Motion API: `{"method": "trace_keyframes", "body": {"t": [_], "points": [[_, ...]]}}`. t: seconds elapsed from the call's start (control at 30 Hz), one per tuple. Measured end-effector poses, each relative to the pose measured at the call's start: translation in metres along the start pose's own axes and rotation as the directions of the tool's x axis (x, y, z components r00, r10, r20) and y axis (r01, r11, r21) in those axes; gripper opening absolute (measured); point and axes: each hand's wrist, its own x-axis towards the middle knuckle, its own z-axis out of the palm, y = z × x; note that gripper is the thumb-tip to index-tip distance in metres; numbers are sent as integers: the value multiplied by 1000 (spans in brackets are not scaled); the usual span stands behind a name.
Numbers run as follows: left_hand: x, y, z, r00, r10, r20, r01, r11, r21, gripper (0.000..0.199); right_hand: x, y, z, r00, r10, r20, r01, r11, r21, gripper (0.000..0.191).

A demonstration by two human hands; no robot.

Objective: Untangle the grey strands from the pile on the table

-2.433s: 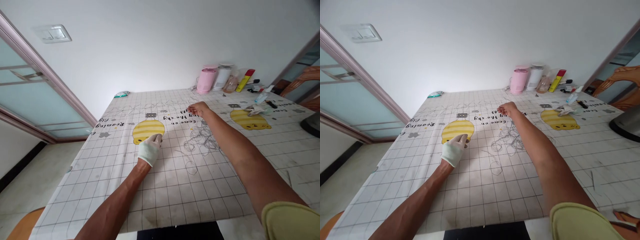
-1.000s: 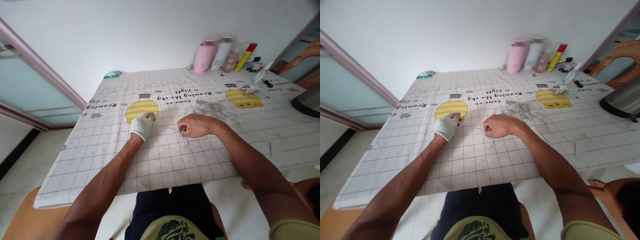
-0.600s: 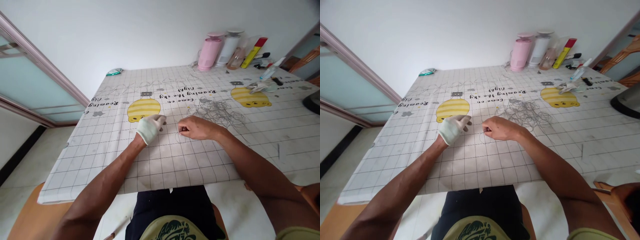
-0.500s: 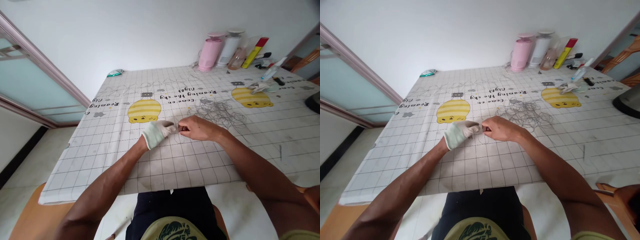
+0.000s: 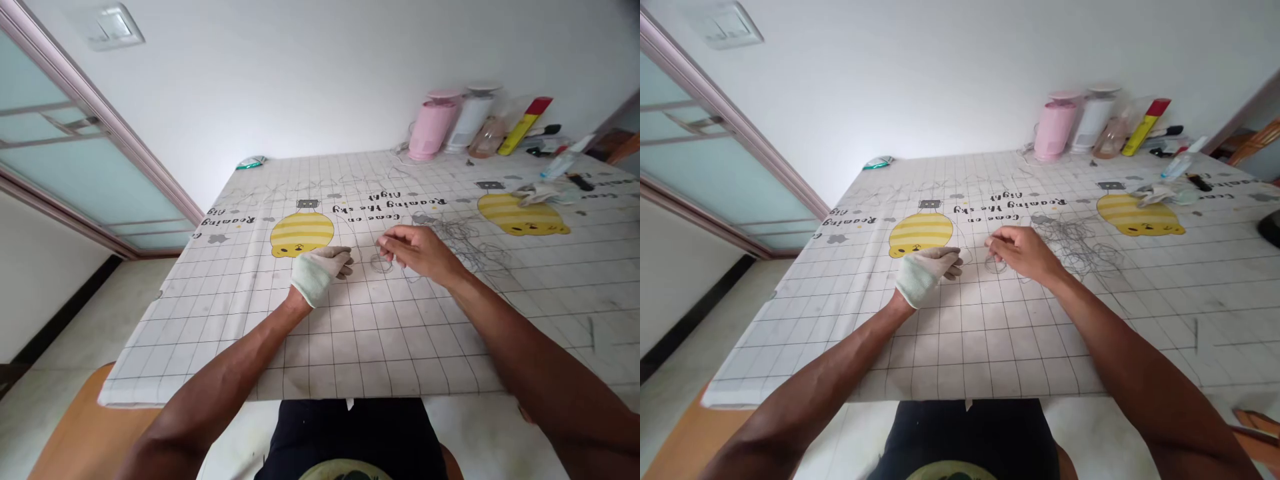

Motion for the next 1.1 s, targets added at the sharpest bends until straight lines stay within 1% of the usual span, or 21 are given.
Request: {"method": "trace_keyframes", "body": {"t": [0.03, 0.07, 0.1, 0.13, 0.27, 0.37, 0.43, 0.5, 0.6, 0.67, 0.73, 0.8, 0.97, 1.1], "points": [[-2, 2, 2, 1000, -5, 1, 5, 1000, -27, 24, 0, 1, 2, 997, 7, 74, -11, 999, 47, 33], [-4, 3, 3, 1000, -5, 8, 6, 999, -52, 24, 0, 1, 6, 992, -4, 123, -6, 997, 78, 34], [-6, 4, 5, 1000, -1, 15, 2, 997, -75, 23, 0, 1, 10, 990, -25, 141, 12, 996, 93, 34], [-8, 4, 7, 1000, 8, 26, -5, 995, -95, 23, -1, 0, 15, 990, -48, 133, 35, 995, 96, 32], [-11, 3, 11, 997, 28, 78, -17, 990, -143, 20, -4, 1, 35, 993, -118, 9, 116, 986, 116, 23], [-9, 3, 8, 994, 23, 103, -11, 993, -116, 22, -5, 6, 42, 981, -185, -50, 188, 980, 65, 23], [-7, 4, 4, 995, 36, 89, -28, 996, -90, 27, -5, 10, 45, 964, -257, -72, 255, 966, -37, 23], [-4, 5, -2, 997, 59, 47, -54, 995, -88, 33, -5, 14, 46, 941, -328, -78, 317, 940, -125, 23], [1, 4, -11, 997, 74, -7, -74, 986, -151, 37, -5, 18, 48, 908, -415, -67, 396, 898, -194, 23], [4, 2, -15, 996, 84, -6, -83, 972, -220, 37, -5, 20, 50, 892, -448, -55, 426, 877, -224, 24], [6, 0, -18, 994, 110, 11, -102, 957, -270, 37, -6, 19, 50, 890, -454, -50, 430, 870, -239, 25], [8, -2, -19, 990, 140, 19, -129, 951, -281, 36, -7, 17, 50, 898, -435, -58, 410, 879, -242, 28], [7, -2, -19, 979, 206, -1, -201, 952, -230, 36, -10, 10, 49, 922, -378, -83, 345, 901, -263, 35], [-1, 3, -15, 973, 231, -20, -231, 955, -185, 35, -11, 6, 51, 939, -310, -149, 259, 923, -284, 35]]}}
